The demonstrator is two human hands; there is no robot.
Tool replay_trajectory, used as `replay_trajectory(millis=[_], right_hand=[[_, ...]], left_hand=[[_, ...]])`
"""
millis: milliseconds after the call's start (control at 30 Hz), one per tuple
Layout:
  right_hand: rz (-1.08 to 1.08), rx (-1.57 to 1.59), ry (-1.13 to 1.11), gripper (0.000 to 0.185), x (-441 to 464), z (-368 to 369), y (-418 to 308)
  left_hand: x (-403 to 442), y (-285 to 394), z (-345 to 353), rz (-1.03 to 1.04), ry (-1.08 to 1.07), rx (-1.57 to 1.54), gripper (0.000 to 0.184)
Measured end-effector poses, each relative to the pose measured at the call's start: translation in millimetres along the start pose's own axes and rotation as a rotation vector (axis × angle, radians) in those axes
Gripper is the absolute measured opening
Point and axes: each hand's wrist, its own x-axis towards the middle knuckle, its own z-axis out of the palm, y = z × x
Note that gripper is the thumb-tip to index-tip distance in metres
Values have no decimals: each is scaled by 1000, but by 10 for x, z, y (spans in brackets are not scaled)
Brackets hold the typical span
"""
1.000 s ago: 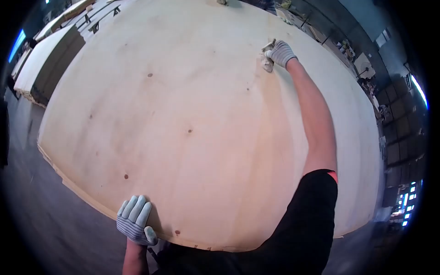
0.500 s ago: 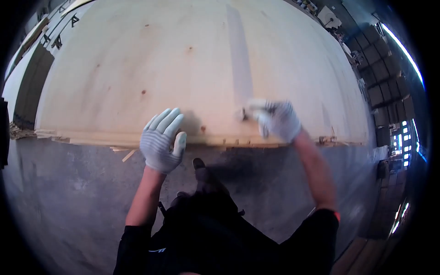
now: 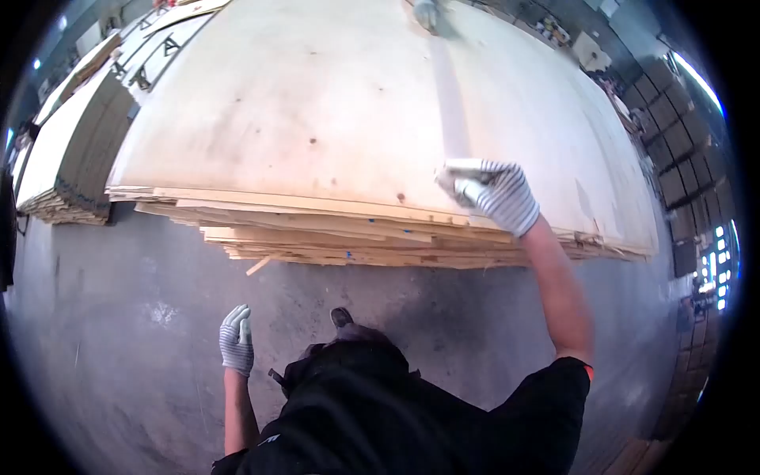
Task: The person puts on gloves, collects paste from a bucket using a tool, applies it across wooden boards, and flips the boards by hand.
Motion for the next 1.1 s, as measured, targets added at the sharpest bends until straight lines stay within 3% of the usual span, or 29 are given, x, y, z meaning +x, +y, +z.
replay_trajectory(millis=[33,100,167,200,300,333,400,433,467,533,600,633,700,800,900,1033,1100], right_hand=[[64,190,37,24,178,15,-101],[50,457,-129,23,527,-71,-282],[47,191,73,24,918,158,194],[178,340,56,30,1149,232,470],[133,-130,-83,29,1021,399,300],[-190,-457,-108,28,795,408,299],[-203,-315,-15,29,222,673,73],[-101,-327,-45,28,38,789,-124],[-195,-362,-20,27,-38,888,-187],[21,-237,32,27,-67,1092,-573],[28,19,92,28,334,1424,-951],[-99,-173,154,29,551,1590,-1050],[24,219,112,38,1077,2035,-1186],[28,475,151,35,1783,2751,-1630],[130,570,102,29,2514,3190,-2068],[78,590,126,19,3742,3601,-2248],[40,635,119,17,4414,3720,-2407]], left_hand=[[-44,-16,-99,-42,-5,22,24],[-7,32,-242,-42,60,45,25],[52,-47,-355,-24,98,27,24],[94,-47,-407,-17,88,44,25],[205,-157,-633,-30,57,87,25],[219,-240,-756,-49,85,81,27],[178,-670,-938,-113,195,-11,29],[214,-897,-999,-148,251,-62,30],[308,-1062,-1075,-213,305,-176,31],[617,-1352,-1309,-108,312,-138,31],[1204,-1531,-1703,87,388,-90,32],[1471,-1514,-1922,156,417,-49,32],[2050,-1547,-2309,295,467,35,34],[2869,-1657,-2640,402,491,58,35],[3494,-1790,-2746,430,400,116,34],[3997,-1927,-2781,513,99,109,36],[4038,-1897,-2801,537,116,105,36]])
